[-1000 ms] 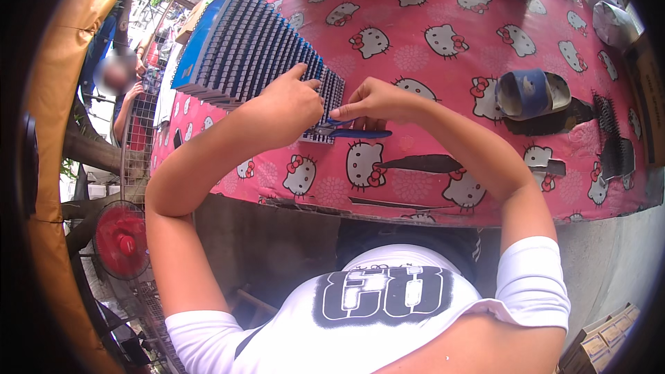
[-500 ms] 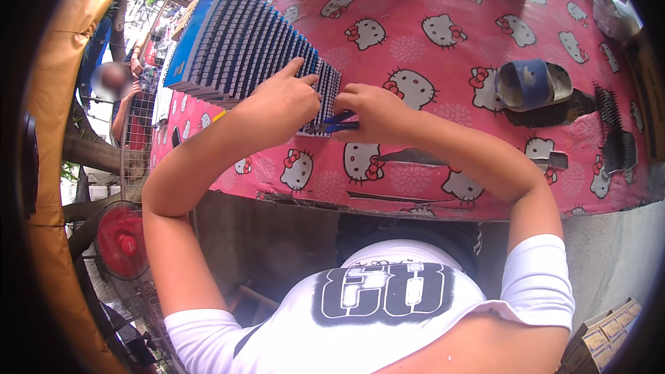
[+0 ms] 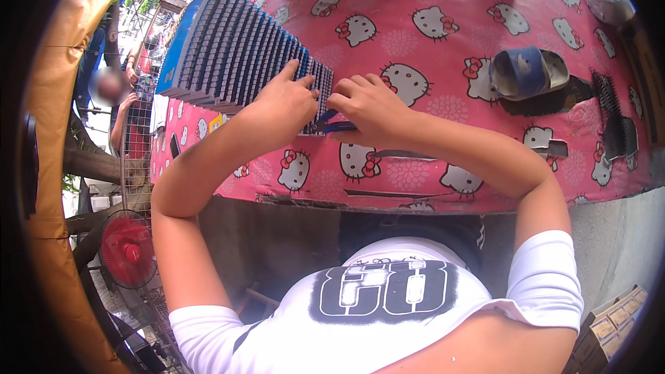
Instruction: The person trims the ends of the spiral bindings on a stack of notebooks using shears and places the notebooks into a cardboard box.
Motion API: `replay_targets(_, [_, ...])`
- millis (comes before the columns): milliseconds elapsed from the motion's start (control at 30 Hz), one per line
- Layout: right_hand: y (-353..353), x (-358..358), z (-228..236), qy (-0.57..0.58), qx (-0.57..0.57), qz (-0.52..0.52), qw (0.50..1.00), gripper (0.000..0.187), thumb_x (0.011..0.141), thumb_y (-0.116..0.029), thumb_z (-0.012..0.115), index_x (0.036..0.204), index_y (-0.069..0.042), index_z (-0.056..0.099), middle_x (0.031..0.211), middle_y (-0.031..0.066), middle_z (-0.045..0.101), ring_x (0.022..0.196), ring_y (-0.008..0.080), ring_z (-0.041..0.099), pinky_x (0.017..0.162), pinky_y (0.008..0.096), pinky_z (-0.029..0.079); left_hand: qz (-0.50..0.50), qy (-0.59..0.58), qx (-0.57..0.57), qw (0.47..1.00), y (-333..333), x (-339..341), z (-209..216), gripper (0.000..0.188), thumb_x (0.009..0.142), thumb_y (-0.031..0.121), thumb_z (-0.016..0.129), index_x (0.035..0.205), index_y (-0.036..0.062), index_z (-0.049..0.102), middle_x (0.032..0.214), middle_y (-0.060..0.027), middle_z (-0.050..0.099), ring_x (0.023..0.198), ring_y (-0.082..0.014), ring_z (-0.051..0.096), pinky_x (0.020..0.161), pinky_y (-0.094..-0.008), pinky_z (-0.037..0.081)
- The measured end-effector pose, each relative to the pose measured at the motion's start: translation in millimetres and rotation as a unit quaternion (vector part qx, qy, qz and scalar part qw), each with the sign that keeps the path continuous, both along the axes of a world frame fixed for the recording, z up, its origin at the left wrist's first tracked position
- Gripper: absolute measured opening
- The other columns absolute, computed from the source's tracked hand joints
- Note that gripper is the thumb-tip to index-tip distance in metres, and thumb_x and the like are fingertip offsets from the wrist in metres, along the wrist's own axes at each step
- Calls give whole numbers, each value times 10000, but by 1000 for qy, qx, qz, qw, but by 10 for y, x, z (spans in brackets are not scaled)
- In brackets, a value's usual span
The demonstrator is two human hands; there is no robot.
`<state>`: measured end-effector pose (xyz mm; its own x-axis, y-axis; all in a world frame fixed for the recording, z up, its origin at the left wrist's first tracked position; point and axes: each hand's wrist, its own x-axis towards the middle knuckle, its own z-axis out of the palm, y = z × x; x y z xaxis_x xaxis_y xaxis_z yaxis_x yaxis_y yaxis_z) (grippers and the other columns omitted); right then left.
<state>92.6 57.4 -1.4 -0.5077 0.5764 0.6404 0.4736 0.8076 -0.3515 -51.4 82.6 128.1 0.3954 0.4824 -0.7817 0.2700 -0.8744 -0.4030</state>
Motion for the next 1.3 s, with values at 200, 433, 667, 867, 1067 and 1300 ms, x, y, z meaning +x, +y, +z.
replay_targets(200, [162,8,215,11,-533,70,843,407,758,-395,748,916,-27,678,809,123,635,778,278,660,662,428,525,0,-11,-8,1000,21,-16,13,293,776,134,645,1061,88,696,1311,-85,576,1317,-225,426,1137,-487,188])
replay_targets(433, [60,53,2,-35,-336,72,938,419,766,-396,751,957,-35,659,856,127,625,845,267,613,729,382,478,-72,-48,10,996,6,-150,-60,357,795,136,633,1150,123,670,1280,-28,594,1300,-213,434,1124,-494,219])
replay_targets(667, [11,30,-129,-33,-67,25,997,430,700,-379,773,948,-50,651,891,104,594,912,291,577,770,405,450,-53,-43,4,998,20,-115,-45,343,791,113,631,1131,125,680,1261,-34,603,1288,-219,446,1114,-501,237])
replay_targets(867, [213,53,159,-6,-555,93,827,439,748,-405,754,893,0,664,817,143,653,730,276,634,642,369,490,-51,-11,3,999,10,-73,-37,361,795,144,636,1154,130,667,1315,-34,565,1311,-225,424,1125,-503,220])
replay_targets(1067, [107,45,34,-63,-366,56,927,503,750,-444,742,1015,-31,633,915,143,643,842,267,627,714,382,479,-65,-24,-7,998,31,-107,-140,369,816,159,615,1182,139,651,1379,-29,519,1337,-227,399,1134,-514,190])
replay_targets(1300, [44,46,-168,-76,-91,22,993,495,724,-385,760,1053,-52,601,950,111,597,941,287,581,795,409,452,-33,-13,-15,999,43,-52,-122,332,827,139,592,1150,134,668,1350,-31,546,1323,-221,417,1134,-515,191])
